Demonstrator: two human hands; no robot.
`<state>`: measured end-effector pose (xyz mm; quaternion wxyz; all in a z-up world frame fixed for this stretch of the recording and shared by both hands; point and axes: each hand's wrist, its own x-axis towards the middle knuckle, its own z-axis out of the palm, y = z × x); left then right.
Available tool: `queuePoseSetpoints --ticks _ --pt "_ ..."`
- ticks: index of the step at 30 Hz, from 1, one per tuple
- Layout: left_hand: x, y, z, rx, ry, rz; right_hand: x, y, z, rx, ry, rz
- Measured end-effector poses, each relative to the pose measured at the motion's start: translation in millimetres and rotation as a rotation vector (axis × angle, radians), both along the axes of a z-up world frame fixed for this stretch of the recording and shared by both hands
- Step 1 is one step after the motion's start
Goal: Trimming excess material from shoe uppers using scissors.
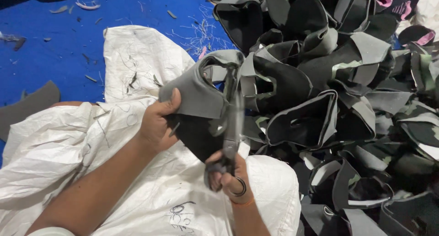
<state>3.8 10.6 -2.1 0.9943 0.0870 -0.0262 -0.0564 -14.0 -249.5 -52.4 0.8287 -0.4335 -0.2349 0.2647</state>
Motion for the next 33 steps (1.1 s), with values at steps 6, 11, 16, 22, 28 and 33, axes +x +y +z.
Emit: queuePoseSetpoints --ticks 6,11,16,22,28,33 --pt "12.8 22.2 -10.2 0.227 0.047 0.309 9.7 19.6 62.8 0.052 0.033 -0.177" --pt "3.4 -11.0 -17.5 1.427 -0.241 0.245 15.1 20.1 59.8 -0.035 0.058 -0.339" --pt "-1.1 -19.2 9.2 1.485 -0.058 0.136 16.8 19.2 63.3 -0.342 0.070 -0.580" --pt "101.2 184.3 -16.2 0.826 0.040 0.696 23.5 8.3 67.5 -0.271 0.069 -0.555" --pt "114.3 281.6 -53.3 0.669 0.268 1.146 19.4 4.0 79.1 -0.148 0.138 -0.504" --pt "51.5 78.3 -154.3 1.896 0.223 0.370 18.9 2.2 85.4 -0.132 0.116 -0.529"
